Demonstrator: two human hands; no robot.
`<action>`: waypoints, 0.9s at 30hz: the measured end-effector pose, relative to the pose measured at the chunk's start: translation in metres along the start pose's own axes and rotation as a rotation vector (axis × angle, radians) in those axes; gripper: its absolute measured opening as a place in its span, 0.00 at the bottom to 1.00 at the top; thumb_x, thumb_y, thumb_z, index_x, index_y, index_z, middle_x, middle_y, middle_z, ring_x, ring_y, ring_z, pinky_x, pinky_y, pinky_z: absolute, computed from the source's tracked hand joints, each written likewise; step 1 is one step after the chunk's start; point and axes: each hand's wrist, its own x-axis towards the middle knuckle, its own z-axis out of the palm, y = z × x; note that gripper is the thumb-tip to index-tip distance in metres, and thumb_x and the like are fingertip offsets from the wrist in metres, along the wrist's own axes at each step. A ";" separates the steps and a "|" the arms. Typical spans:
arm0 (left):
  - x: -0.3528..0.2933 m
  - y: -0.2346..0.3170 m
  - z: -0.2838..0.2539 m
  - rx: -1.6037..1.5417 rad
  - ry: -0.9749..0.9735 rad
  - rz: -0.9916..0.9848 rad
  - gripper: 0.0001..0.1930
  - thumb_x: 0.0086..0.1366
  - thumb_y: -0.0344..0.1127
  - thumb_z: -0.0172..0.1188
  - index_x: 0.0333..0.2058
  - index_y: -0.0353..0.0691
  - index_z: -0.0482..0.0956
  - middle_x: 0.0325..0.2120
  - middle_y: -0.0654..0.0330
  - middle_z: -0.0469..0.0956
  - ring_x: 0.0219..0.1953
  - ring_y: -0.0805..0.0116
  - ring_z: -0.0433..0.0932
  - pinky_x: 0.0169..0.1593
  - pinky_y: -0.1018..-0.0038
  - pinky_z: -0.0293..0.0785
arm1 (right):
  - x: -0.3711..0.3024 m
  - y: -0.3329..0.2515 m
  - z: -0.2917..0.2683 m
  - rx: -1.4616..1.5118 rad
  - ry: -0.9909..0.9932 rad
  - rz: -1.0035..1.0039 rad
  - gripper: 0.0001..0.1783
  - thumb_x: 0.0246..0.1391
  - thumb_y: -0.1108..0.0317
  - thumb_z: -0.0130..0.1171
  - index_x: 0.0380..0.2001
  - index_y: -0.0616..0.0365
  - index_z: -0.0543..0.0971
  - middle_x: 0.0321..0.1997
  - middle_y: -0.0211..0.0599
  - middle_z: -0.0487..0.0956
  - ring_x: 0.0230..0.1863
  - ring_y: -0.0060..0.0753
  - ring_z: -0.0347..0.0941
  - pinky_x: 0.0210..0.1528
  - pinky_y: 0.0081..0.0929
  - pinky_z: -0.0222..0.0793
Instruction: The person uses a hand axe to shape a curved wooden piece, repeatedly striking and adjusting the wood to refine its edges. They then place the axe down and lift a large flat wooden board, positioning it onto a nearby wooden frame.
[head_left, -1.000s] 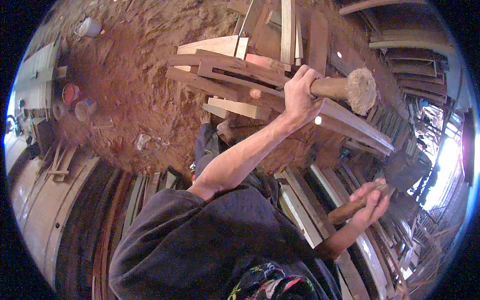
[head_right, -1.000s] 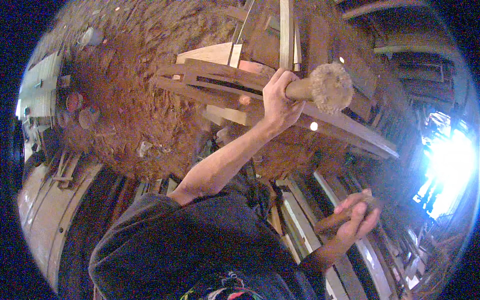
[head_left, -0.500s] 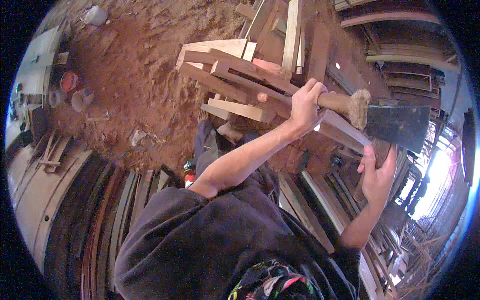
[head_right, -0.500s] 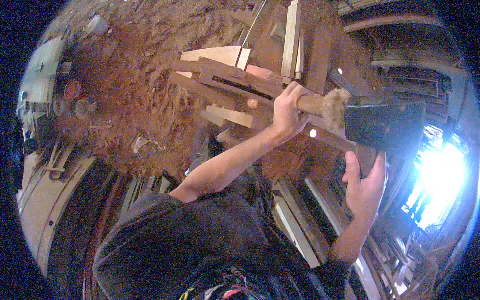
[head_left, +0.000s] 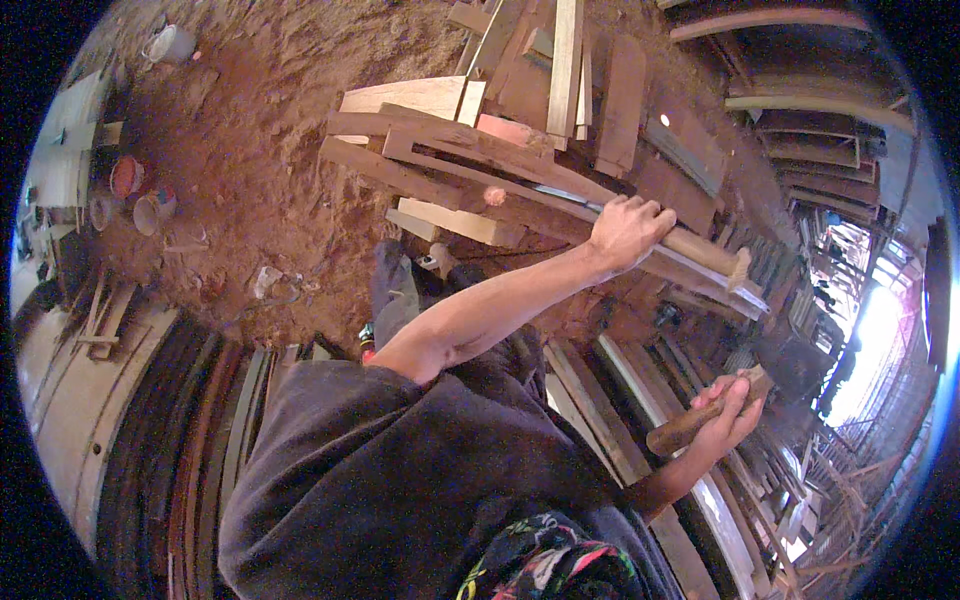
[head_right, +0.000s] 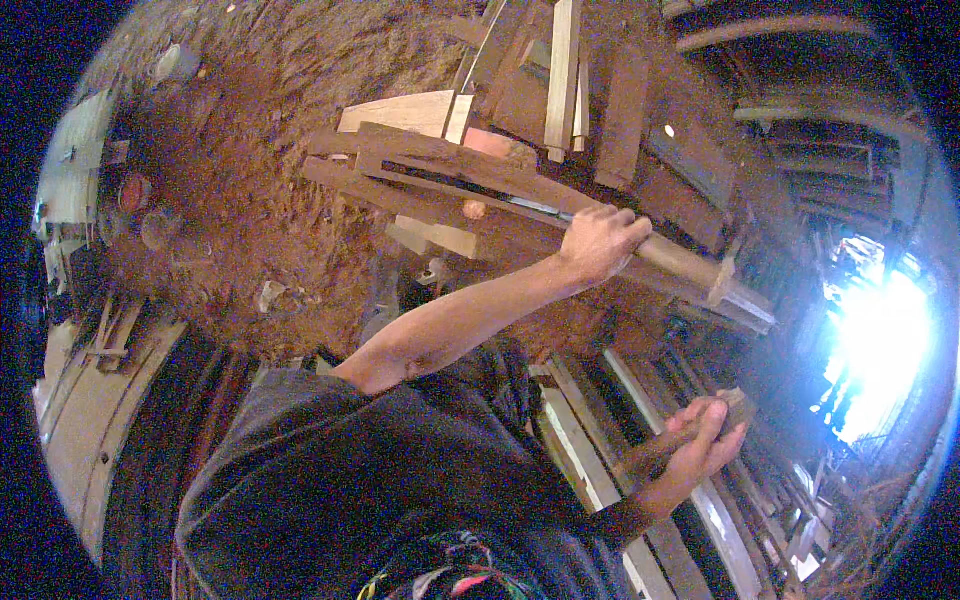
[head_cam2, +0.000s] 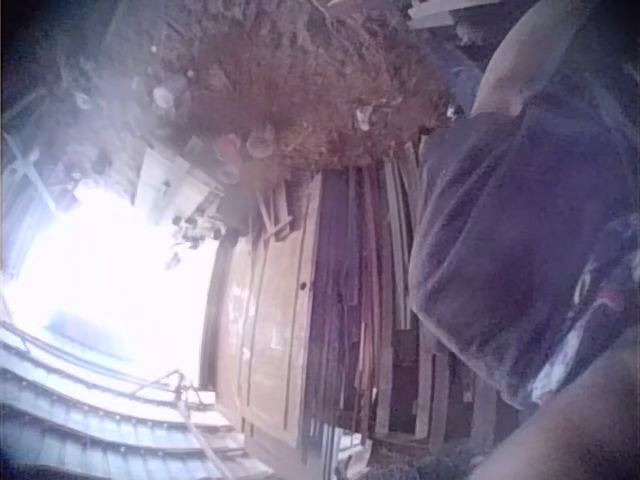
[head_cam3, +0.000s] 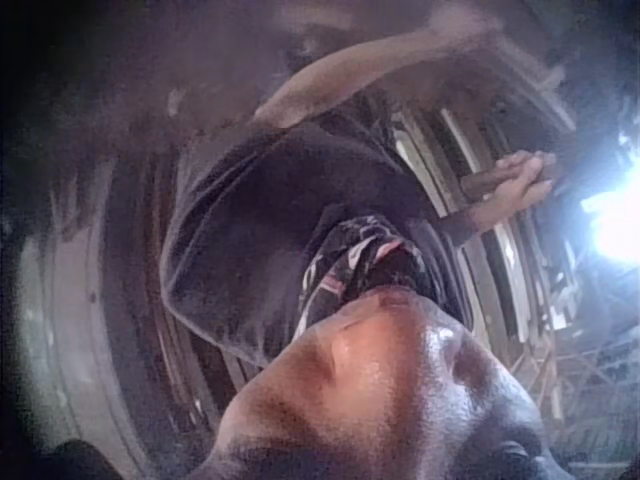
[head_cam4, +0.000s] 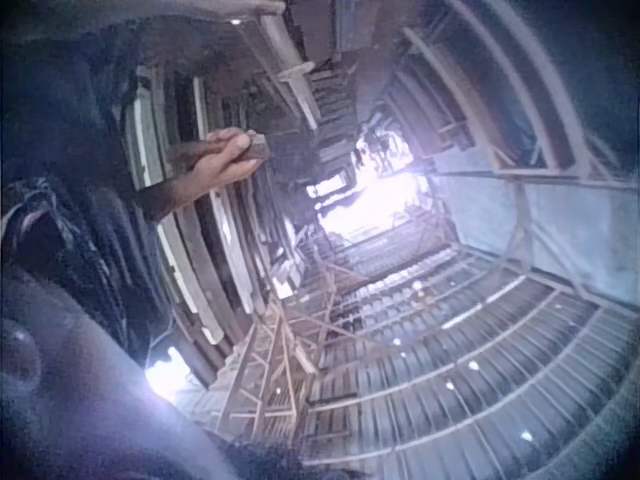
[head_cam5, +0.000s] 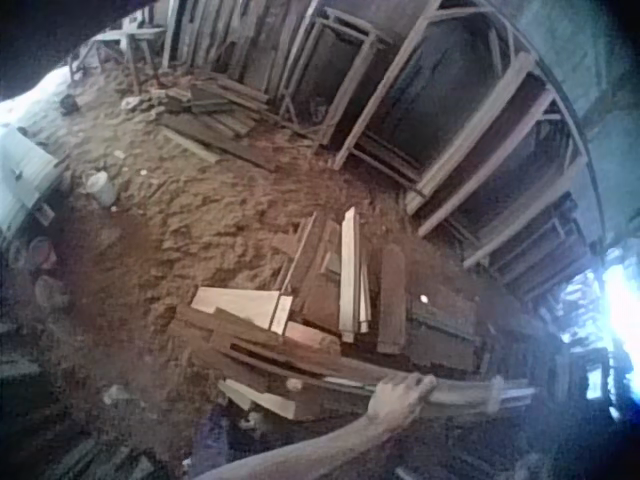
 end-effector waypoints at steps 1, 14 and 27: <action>0.005 0.005 -0.012 -0.056 0.056 -0.032 0.10 0.54 0.32 0.62 0.35 0.45 0.74 0.30 0.58 0.80 0.33 0.54 0.81 0.37 0.59 0.77 | 0.001 0.003 -0.003 -0.003 0.003 -0.019 0.15 0.65 0.60 0.56 0.48 0.57 0.70 0.23 0.32 0.71 0.19 0.24 0.67 0.20 0.23 0.65; 0.007 -0.017 -0.077 -0.252 0.516 -0.220 0.11 0.56 0.31 0.70 0.30 0.41 0.73 0.23 0.53 0.76 0.27 0.49 0.78 0.30 0.60 0.73 | 0.051 -0.055 0.019 0.154 -0.250 -0.486 0.26 0.62 0.52 0.62 0.47 0.65 0.70 0.27 0.40 0.76 0.19 0.27 0.69 0.20 0.26 0.69; -0.011 -0.027 -0.081 -0.414 0.116 -0.189 0.14 0.48 0.29 0.71 0.33 0.38 0.76 0.30 0.55 0.81 0.34 0.57 0.82 0.38 0.64 0.77 | 0.048 -0.023 0.044 -0.156 -0.570 -0.198 0.17 0.63 0.59 0.62 0.45 0.60 0.73 0.24 0.30 0.75 0.20 0.20 0.70 0.23 0.22 0.68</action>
